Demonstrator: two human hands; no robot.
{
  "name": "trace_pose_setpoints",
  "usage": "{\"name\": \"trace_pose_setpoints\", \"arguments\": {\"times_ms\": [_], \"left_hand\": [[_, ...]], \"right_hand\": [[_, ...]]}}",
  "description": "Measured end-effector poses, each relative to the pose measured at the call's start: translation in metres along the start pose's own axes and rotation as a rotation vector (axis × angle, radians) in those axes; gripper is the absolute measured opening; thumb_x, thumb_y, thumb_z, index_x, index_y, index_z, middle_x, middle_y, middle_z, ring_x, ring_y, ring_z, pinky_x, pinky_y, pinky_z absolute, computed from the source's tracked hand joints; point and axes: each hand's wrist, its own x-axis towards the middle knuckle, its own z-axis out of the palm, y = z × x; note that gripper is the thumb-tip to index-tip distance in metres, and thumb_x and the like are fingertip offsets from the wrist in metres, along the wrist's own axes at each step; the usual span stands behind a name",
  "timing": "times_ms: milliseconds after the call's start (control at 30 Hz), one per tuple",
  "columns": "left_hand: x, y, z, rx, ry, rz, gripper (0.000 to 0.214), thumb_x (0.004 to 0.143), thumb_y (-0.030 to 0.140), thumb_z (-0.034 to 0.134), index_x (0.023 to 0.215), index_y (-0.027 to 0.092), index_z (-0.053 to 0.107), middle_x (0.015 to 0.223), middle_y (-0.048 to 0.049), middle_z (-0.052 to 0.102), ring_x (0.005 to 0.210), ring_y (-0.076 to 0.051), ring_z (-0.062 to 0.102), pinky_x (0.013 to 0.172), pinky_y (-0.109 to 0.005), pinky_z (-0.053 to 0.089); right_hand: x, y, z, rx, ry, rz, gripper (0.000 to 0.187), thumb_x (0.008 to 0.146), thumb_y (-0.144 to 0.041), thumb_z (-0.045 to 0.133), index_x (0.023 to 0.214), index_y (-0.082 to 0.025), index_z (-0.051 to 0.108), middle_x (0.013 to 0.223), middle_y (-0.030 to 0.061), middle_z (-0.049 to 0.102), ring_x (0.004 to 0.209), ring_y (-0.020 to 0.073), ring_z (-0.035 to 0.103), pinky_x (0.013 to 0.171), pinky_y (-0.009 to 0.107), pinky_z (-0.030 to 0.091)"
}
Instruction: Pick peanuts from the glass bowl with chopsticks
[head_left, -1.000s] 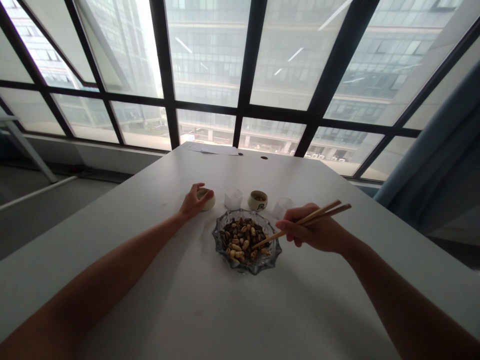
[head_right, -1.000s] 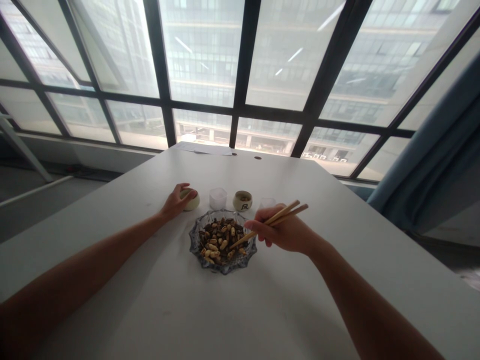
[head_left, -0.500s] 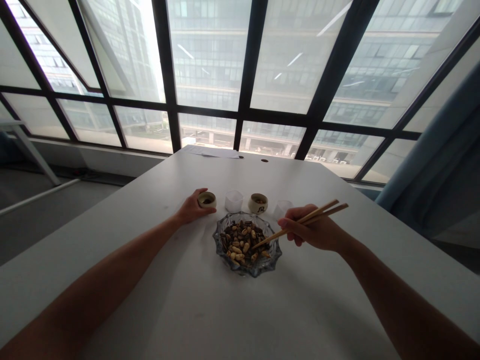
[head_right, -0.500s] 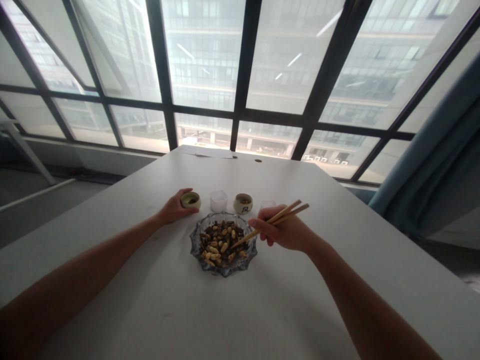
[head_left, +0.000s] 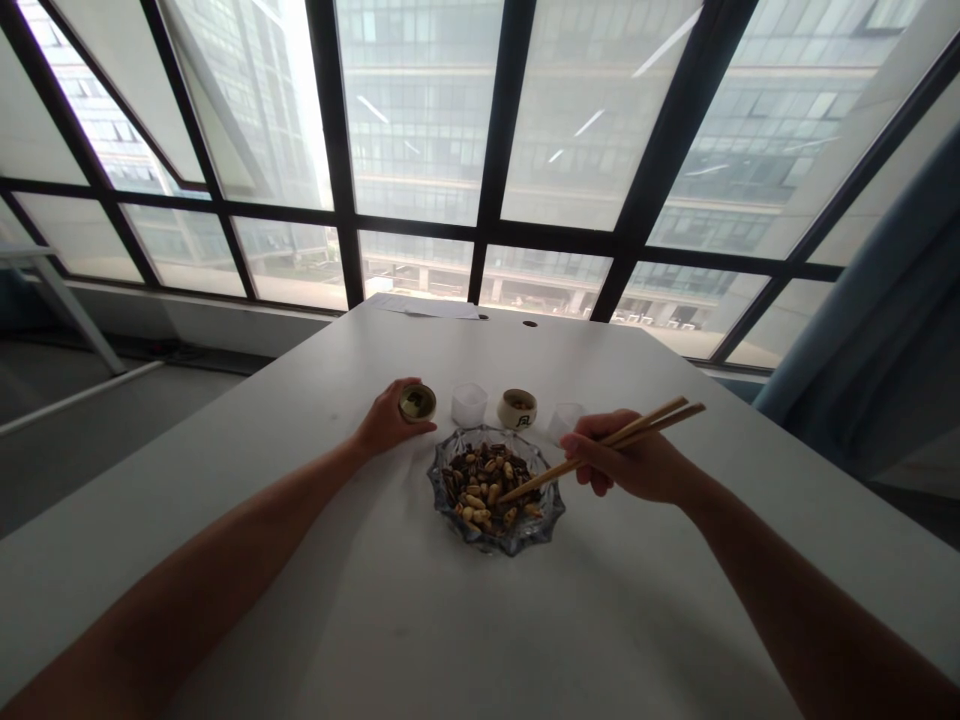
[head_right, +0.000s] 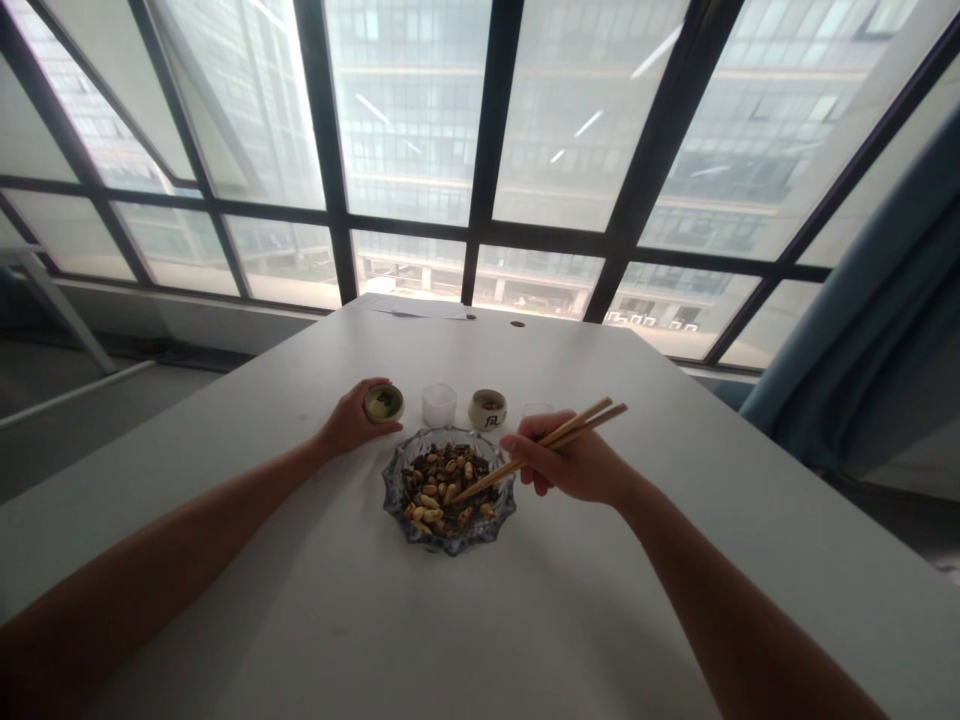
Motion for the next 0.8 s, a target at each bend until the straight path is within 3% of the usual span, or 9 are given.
{"name": "trace_pose_setpoints", "arguments": {"times_ms": [233,400,567,667,800], "left_hand": [[-0.001,0.006,0.002,-0.003,0.006,0.111,0.074,0.062,0.049,0.084,0.123,0.021,0.051,0.126,-0.0125,0.059,0.118,-0.029,0.058,0.104,-0.044,0.045],[-0.001,0.005,0.004,-0.005,-0.002,0.148,0.073,0.064,0.049,0.083,0.124,0.022,0.051,0.124,-0.0117,0.059,0.116,-0.028,0.059,0.103,-0.042,0.047],[-0.001,0.005,0.004,-0.007,-0.026,0.144,0.074,0.063,0.050,0.084,0.123,0.022,0.051,0.123,-0.0119,0.060,0.116,-0.029,0.059,0.101,-0.043,0.048],[-0.001,0.005,0.005,-0.009,-0.023,0.139,0.074,0.062,0.050,0.084,0.123,0.022,0.051,0.121,-0.0111,0.061,0.113,-0.028,0.060,0.099,-0.043,0.049],[0.000,0.004,0.007,-0.022,-0.029,0.125,0.074,0.061,0.051,0.085,0.122,0.023,0.053,0.121,-0.0107,0.062,0.113,-0.029,0.061,0.099,-0.043,0.049]], "right_hand": [[0.012,0.024,-0.014,0.262,0.366,-0.018,0.053,0.072,-0.069,0.070,0.063,-0.017,0.064,0.043,0.0030,0.061,0.030,0.0125,0.050,0.028,0.024,0.040],[0.018,0.016,0.013,0.204,0.619,-0.179,0.046,0.079,-0.063,0.067,0.067,-0.019,0.065,0.050,0.0032,0.065,0.035,0.0133,0.054,0.034,0.025,0.044],[0.056,-0.004,0.056,-0.080,0.418,-0.347,0.046,0.087,-0.061,0.059,0.065,-0.020,0.064,0.054,0.0034,0.066,0.045,0.0143,0.060,0.046,0.026,0.048],[0.082,-0.008,0.069,-0.191,0.243,-0.444,0.046,0.086,-0.062,0.060,0.068,-0.020,0.067,0.057,0.0024,0.066,0.051,0.0133,0.058,0.052,0.025,0.046],[0.088,-0.007,0.061,-0.200,0.288,-0.408,0.047,0.085,-0.062,0.060,0.070,-0.019,0.068,0.059,0.0033,0.066,0.052,0.0135,0.057,0.052,0.026,0.045]]}}
